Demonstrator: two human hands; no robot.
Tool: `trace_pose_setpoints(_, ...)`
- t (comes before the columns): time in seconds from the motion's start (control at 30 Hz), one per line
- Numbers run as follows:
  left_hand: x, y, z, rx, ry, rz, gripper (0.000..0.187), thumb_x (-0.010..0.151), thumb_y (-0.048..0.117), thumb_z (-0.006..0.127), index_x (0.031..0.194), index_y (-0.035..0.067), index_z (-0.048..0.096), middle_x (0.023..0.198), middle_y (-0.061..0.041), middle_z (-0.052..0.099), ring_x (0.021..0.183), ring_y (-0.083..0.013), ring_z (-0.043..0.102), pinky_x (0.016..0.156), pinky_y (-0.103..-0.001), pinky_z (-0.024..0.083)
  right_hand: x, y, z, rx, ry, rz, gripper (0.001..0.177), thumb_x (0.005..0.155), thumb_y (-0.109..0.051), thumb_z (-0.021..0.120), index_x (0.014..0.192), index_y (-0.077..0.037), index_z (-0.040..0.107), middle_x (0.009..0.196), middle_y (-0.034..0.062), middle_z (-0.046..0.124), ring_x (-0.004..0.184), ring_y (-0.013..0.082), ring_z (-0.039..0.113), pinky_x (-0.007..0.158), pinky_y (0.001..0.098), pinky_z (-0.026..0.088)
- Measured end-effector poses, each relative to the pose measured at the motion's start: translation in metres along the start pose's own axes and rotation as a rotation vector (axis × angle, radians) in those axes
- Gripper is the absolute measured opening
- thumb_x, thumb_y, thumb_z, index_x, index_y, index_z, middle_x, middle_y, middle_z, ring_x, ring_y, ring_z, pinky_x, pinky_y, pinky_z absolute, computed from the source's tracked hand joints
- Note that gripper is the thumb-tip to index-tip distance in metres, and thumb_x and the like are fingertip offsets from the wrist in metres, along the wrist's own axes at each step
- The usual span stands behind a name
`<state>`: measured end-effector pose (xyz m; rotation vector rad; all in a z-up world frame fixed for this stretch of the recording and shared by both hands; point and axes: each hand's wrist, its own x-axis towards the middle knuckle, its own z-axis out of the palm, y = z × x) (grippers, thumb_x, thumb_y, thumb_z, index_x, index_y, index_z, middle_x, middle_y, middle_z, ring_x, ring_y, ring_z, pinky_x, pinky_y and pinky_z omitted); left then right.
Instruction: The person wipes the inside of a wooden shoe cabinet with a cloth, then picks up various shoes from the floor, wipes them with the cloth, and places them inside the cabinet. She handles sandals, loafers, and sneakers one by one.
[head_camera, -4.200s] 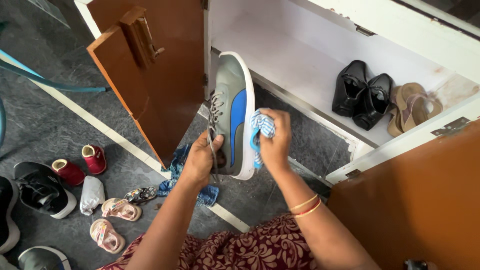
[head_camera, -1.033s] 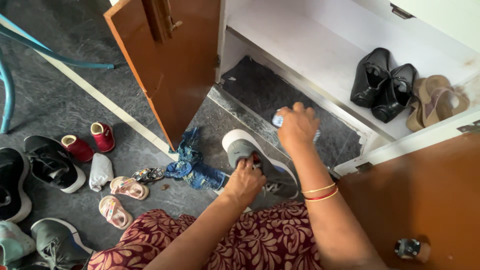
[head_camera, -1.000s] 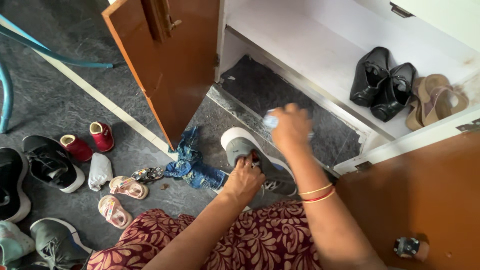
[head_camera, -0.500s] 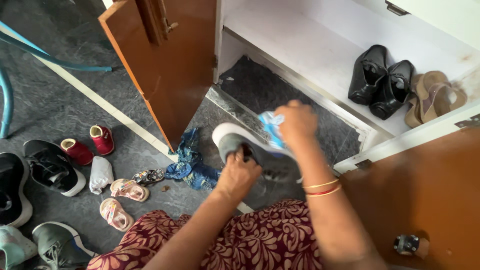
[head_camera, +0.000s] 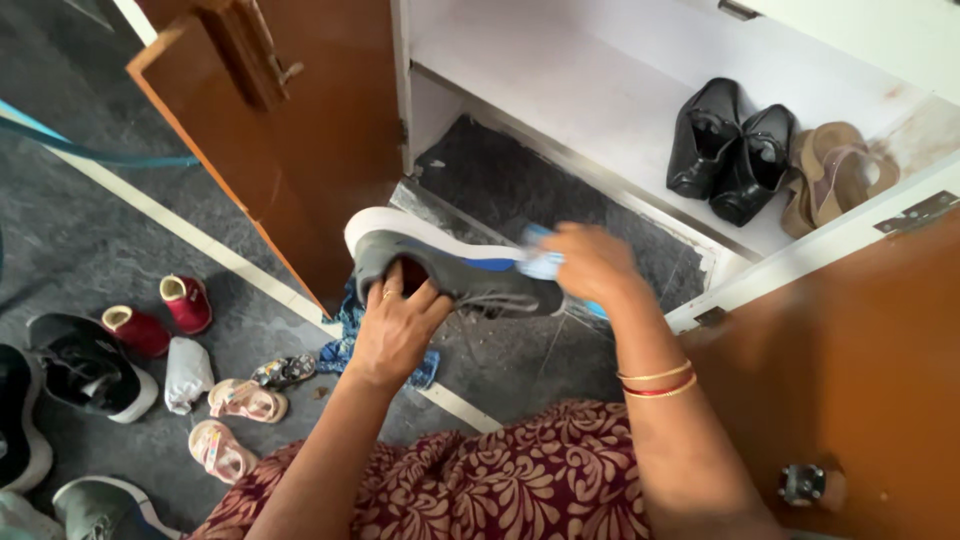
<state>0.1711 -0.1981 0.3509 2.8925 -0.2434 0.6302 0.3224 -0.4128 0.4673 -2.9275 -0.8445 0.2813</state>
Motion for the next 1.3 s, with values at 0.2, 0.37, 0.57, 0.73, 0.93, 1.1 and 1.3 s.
trace_pose_setpoints(0.2,0.007,0.015,0.01,0.02,0.052,0.081,0.025,0.084,0.012,0.064,0.107,0.02,0.067,0.131,-0.006,0.06,0.134,-0.0547,0.042,0.106,-0.064,0.038,-0.012,-0.023,0.005,0.3,0.694,-0.258,0.055,0.073,0.013,0.062,0.116,-0.018,0.075,0.114,0.0126,0.069,0.109,0.0351,0.064,0.095,0.0438,0.051)
trace_pose_setpoints(0.37,0.015,0.014,0.011,0.069,0.043,0.034,0.026,0.082,0.012,0.064,0.106,0.02,0.068,0.125,-0.006,0.062,0.134,-0.0533,0.044,0.099,-0.065,0.04,-0.004,-0.059,0.026,0.378,0.44,-0.522,0.054,0.071,0.009,0.069,0.118,-0.018,0.074,0.118,0.0116,0.067,0.108,0.0349,0.061,0.095,0.043,0.048)
trace_pose_setpoints(0.57,0.007,-0.018,-0.012,0.051,0.282,-0.274,0.019,0.083,0.009,0.065,0.101,0.015,0.068,0.115,-0.009,0.064,0.13,-0.0528,0.05,0.106,-0.063,0.042,0.0,0.044,0.002,0.057,0.307,0.244,0.027,0.09,-0.01,0.073,0.108,-0.028,0.081,0.116,0.0083,0.069,0.107,0.0301,0.065,0.094,0.0411,0.052)
trace_pose_setpoints(0.73,0.023,0.0,-0.015,-0.318,0.411,-0.487,0.021,0.088,0.012,0.073,0.106,0.003,0.065,0.11,-0.017,0.066,0.113,-0.0523,0.056,0.098,-0.057,0.044,0.014,0.036,0.02,0.686,1.007,-0.093,0.051,0.084,0.007,0.072,0.129,-0.017,0.067,0.124,0.0101,0.061,0.118,0.0277,0.062,0.101,0.0381,0.053)
trace_pose_setpoints(0.93,0.033,0.025,-0.002,-0.993,0.101,-0.718,0.021,0.089,0.01,0.073,0.109,0.006,0.066,0.093,-0.011,0.077,0.083,-0.0244,0.07,0.077,-0.037,0.055,0.011,-0.029,0.034,0.494,1.034,-0.291,0.061,0.081,0.013,0.068,0.132,-0.019,0.066,0.137,0.0144,0.05,0.127,0.0371,0.052,0.107,0.0439,0.051)
trace_pose_setpoints(1.1,0.026,-0.007,0.029,-1.421,0.314,-0.696,0.038,0.089,0.001,0.063,0.126,0.008,0.059,0.112,-0.006,0.072,0.095,-0.0164,0.069,0.083,-0.036,0.057,-0.019,-0.062,0.076,0.571,0.383,-0.561,0.062,0.075,0.01,0.067,0.13,-0.017,0.068,0.134,0.0159,0.056,0.121,0.0349,0.059,0.099,0.041,0.052)
trace_pose_setpoints(1.3,0.033,-0.037,0.011,-1.744,0.219,-1.054,0.034,0.097,0.027,0.058,0.13,0.021,0.053,0.083,0.002,0.055,0.062,-0.0105,0.047,0.057,-0.03,0.043,0.003,-0.034,0.067,0.74,0.568,-0.49,0.049,0.073,0.013,0.066,0.116,-0.011,0.073,0.116,0.0078,0.068,0.111,0.0243,0.067,0.097,0.0347,0.055)
